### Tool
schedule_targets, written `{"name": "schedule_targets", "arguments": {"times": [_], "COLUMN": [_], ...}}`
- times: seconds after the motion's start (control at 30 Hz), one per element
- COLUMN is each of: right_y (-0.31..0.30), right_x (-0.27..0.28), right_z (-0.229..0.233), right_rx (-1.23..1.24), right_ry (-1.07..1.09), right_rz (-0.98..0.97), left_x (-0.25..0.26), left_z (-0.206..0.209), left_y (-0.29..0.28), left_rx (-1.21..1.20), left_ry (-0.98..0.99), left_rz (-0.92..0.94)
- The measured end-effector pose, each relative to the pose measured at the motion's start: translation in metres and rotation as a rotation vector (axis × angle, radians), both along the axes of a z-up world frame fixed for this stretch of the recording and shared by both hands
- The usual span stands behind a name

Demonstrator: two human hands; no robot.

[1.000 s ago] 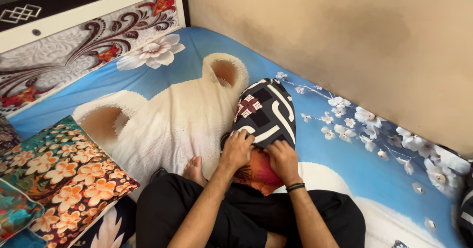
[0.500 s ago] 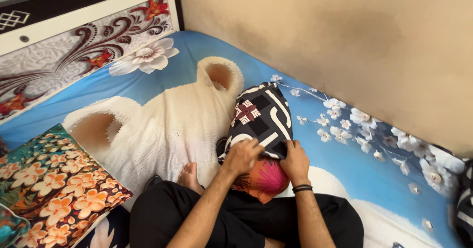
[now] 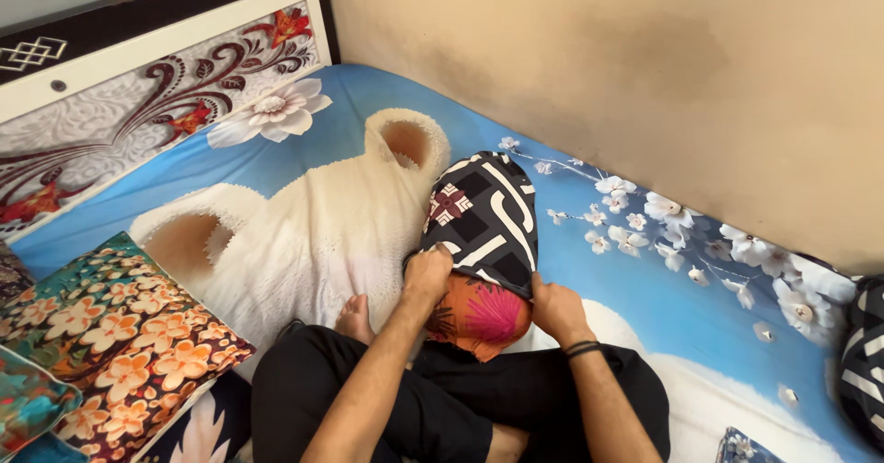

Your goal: The person sits on a bed and stuffs a cylindrical orange pillow with a black and white patterned fabric. They repeatedly pull and tuck the fabric over the pillow, adjusting it to fit snugly.

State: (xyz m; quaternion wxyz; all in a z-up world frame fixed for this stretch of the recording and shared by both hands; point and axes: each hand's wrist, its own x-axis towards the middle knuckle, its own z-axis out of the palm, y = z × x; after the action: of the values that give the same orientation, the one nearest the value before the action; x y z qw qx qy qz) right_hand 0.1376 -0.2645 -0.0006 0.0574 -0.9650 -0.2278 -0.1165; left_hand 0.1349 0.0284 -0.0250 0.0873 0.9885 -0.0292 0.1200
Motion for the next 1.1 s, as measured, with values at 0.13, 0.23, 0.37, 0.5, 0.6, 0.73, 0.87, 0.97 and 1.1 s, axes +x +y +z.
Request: {"name": "schedule_targets", "arguments": {"times": [0.13,0.23,0.37,0.5,0.6,0.73,0.87,0.97,1.1], "right_y": [-0.009,-0.015,-0.032,-0.045,-0.050,-0.055,-0.058,-0.054,-0.051], "right_x": [-0.001,0.016,0.037,0.036,0.026,0.007,0.001,-0.012,-0.049], "right_z": [0.018,0.011,-0.017,-0.047,-0.058,-0.055,-0.040,-0.034,-0.020], "right_rx": [0.064,0.020,-0.159,-0.165,-0.168,-0.151,-0.143,-0.168,-0.238], "right_ry": [-0.053,0.009,0.055,0.000,-0.004,0.069,0.112,0.067,0.015], "right_rz": [-0.050,-0.112,-0.095,-0.027,-0.033,-0.025,-0.013,-0.010,0.025], "left_x": [-0.046,-0.075,-0.076,-0.053,-0.037,-0.069,-0.123,-0.135,-0.136], "left_z": [0.014,0.037,0.063,0.045,0.017,-0.007,-0.003,0.006,0.021], "left_y": [-0.015,-0.034,-0.023,0.007,0.008,0.007,0.008,0.006,0.013], "left_rx": [-0.206,-0.342,-0.302,-0.114,-0.089,-0.085,-0.198,-0.207,-0.171], "left_ry": [-0.103,-0.274,-0.176,0.032,0.062,0.155,0.144,0.151,0.188], "left_rz": [0.047,0.042,-0.026,0.019,0.000,-0.185,-0.206,-0.208,-0.208]}}
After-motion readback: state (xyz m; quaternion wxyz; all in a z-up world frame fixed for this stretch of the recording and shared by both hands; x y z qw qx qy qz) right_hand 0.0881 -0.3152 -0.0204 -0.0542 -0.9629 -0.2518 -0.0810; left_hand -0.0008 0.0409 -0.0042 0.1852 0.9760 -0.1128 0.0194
